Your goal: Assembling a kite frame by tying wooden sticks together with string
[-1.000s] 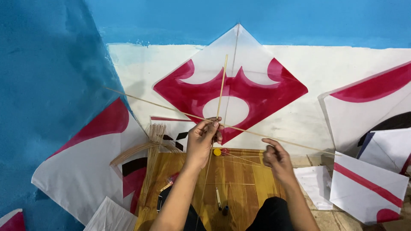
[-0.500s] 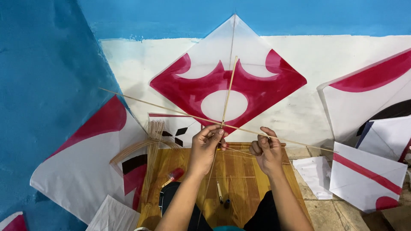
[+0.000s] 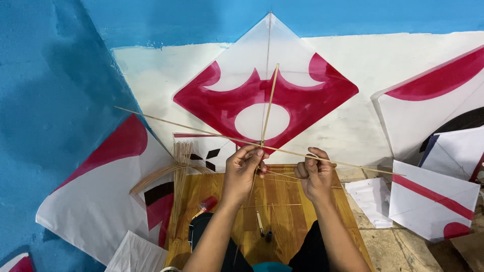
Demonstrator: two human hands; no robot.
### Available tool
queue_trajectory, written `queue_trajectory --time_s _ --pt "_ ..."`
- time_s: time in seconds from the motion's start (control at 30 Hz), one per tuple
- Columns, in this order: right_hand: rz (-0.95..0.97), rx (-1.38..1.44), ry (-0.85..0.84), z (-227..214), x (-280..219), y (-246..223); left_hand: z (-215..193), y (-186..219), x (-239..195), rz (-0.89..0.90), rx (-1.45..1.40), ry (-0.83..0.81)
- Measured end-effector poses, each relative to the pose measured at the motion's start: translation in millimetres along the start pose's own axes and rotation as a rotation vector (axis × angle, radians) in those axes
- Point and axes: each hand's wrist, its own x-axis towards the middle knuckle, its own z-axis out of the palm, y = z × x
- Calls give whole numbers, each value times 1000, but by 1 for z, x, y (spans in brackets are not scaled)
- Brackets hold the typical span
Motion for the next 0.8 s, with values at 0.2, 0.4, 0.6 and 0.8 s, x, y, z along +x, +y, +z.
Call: queue_trajectory --time_s 0.2,0.4,0.6,0.8 --pt "-14 -91 67 8 -3 0 -2 -5 0 13 -4 13" --pt "-17 -113 105 18 -1 -8 3 3 -6 9 70 28" --pt "-2 -179 156 31 2 -21 1 1 -8 12 100 26" --pt "9 -190 167 32 0 -18 1 -1 -9 34 69 49"
